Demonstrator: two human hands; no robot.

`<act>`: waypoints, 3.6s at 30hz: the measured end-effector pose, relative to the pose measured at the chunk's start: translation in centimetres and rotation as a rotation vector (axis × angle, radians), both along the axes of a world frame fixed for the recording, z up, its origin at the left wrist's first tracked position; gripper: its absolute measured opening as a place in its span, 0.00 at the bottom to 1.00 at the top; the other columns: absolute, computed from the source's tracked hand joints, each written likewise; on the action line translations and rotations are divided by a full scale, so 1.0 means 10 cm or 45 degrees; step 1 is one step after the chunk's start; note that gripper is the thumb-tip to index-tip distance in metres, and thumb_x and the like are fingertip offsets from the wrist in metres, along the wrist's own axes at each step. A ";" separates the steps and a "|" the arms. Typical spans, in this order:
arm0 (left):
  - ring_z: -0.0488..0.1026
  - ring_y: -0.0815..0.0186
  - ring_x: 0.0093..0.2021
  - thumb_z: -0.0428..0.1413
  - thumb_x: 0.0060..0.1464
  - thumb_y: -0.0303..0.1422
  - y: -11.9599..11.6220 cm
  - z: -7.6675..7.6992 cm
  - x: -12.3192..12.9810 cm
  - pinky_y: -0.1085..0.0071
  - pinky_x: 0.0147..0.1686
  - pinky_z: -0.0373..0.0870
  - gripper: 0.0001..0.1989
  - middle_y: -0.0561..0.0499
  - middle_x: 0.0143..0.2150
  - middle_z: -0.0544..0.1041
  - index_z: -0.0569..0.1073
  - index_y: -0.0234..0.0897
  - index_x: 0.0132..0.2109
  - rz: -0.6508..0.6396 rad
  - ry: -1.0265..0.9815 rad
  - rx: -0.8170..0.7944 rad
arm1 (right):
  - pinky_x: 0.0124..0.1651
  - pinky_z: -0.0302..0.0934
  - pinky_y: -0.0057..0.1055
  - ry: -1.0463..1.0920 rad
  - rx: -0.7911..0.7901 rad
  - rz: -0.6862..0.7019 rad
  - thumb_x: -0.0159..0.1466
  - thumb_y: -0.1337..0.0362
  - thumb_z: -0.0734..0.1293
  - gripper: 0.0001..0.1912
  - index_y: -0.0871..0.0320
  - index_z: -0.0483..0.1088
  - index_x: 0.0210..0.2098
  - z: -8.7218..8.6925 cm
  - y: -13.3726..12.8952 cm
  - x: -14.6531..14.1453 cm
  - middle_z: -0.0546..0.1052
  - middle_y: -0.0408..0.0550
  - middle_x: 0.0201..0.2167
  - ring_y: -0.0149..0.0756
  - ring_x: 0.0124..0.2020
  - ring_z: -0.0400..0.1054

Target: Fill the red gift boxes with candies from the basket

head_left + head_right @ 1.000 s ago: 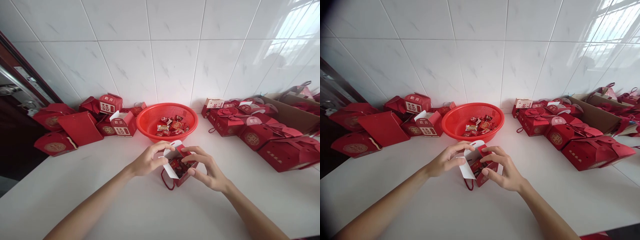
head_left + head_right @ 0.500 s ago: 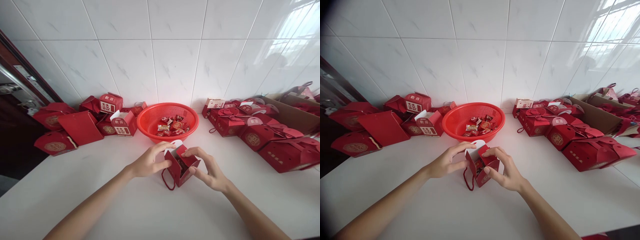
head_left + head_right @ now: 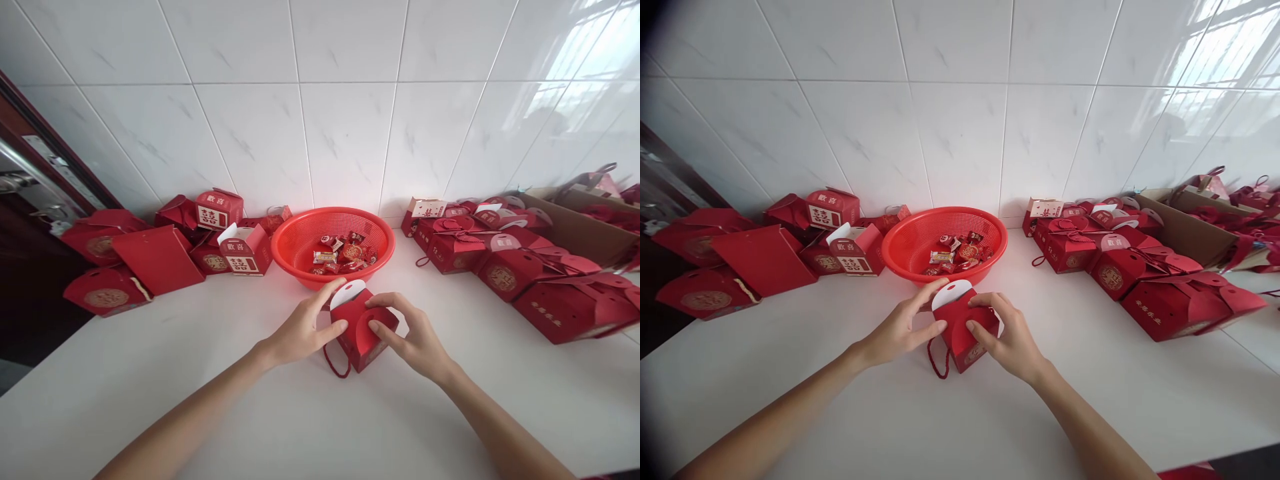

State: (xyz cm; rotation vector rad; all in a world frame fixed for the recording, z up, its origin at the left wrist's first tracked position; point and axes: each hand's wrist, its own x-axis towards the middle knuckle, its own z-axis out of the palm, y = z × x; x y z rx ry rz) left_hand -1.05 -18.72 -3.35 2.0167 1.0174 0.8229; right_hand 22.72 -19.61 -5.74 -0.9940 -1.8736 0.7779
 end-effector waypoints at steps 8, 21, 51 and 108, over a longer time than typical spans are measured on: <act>0.66 0.55 0.65 0.52 0.66 0.41 -0.02 0.00 -0.02 0.59 0.65 0.63 0.21 0.46 0.65 0.70 0.72 0.43 0.63 -0.053 0.108 -0.013 | 0.55 0.69 0.47 0.042 -0.044 -0.065 0.67 0.57 0.67 0.18 0.51 0.67 0.55 -0.06 0.01 -0.05 0.76 0.52 0.54 0.46 0.52 0.72; 0.73 0.59 0.51 0.59 0.60 0.44 -0.10 -0.04 0.16 0.63 0.53 0.69 0.15 0.49 0.49 0.76 0.70 0.41 0.48 0.128 0.080 -0.135 | 0.49 0.71 0.43 0.063 -0.344 -0.189 0.69 0.42 0.58 0.24 0.53 0.68 0.52 -0.06 0.12 0.02 0.75 0.55 0.56 0.48 0.55 0.72; 0.74 0.54 0.55 0.60 0.57 0.50 0.15 0.18 -0.24 0.63 0.49 0.75 0.22 0.46 0.61 0.73 0.79 0.51 0.55 0.035 0.302 -0.139 | 0.41 0.68 0.42 0.669 -0.532 0.268 0.58 0.51 0.72 0.17 0.53 0.76 0.43 0.18 0.16 0.25 0.73 0.44 0.26 0.38 0.28 0.68; 0.78 0.69 0.39 0.61 0.58 0.25 0.07 0.28 -0.13 0.75 0.41 0.78 0.06 0.50 0.39 0.79 0.80 0.39 0.42 0.070 -0.274 0.372 | 0.42 0.69 0.40 0.759 -0.400 0.383 0.64 0.61 0.70 0.17 0.47 0.75 0.53 0.10 0.24 0.34 0.79 0.48 0.40 0.37 0.35 0.72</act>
